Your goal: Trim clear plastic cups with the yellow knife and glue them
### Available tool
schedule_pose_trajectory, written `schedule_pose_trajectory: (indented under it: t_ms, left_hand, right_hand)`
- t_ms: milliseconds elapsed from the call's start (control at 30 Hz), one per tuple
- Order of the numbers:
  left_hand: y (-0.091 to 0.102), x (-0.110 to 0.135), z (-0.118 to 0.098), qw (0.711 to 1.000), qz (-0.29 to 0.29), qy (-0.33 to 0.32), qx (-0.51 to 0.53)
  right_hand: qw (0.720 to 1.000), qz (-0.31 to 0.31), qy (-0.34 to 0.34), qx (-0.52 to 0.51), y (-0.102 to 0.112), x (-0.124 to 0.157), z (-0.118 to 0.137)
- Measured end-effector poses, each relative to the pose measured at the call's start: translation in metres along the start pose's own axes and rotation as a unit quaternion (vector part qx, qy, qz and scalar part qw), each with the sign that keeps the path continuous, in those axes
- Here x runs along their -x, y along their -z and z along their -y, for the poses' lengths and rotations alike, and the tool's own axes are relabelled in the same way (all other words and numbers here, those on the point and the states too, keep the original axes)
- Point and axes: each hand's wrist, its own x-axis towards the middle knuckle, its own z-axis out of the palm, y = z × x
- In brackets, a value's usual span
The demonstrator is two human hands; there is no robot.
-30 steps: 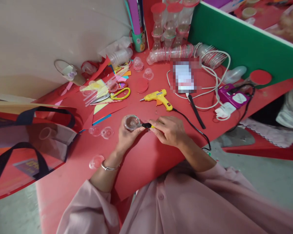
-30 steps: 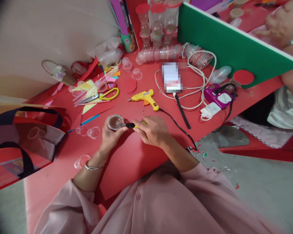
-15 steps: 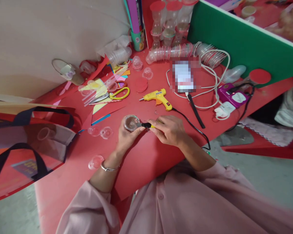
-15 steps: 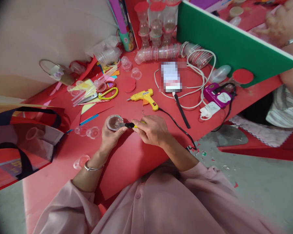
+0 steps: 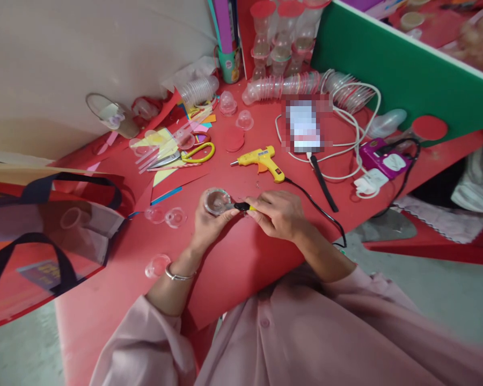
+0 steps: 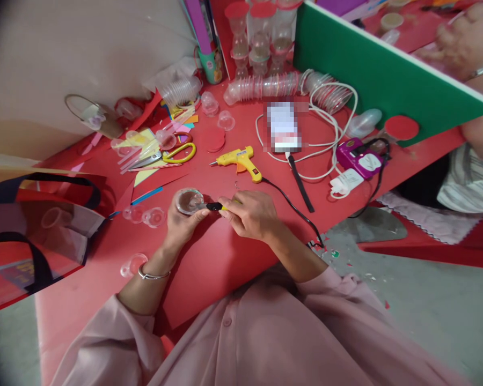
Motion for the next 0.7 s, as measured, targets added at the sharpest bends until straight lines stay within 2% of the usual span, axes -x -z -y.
schedule_pose_trajectory:
  t_ms: [300, 500, 700]
  left_hand:
    - [-0.0011, -0.0002, -0.0039, 1.000, 0.002, 0.009, -0.001]
    - [-0.0046, 0.0012, -0.0075, 1.000, -0.017, 0.020, -0.007]
    - [-0.0041, 0.0002, -0.0002, 1.000, -0.020, 0.008, 0.010]
  right_hand:
    - [1.000, 0.005, 0.004, -0.005, -0.0011, -0.0003, -0.0017]
    - [1.000, -0.004, 0.002, 0.004, -0.0016, 0.0007, -0.0006]
    - [1.000, -0.001, -0.004, 0.001, -0.0011, 0.0005, 0.0002]
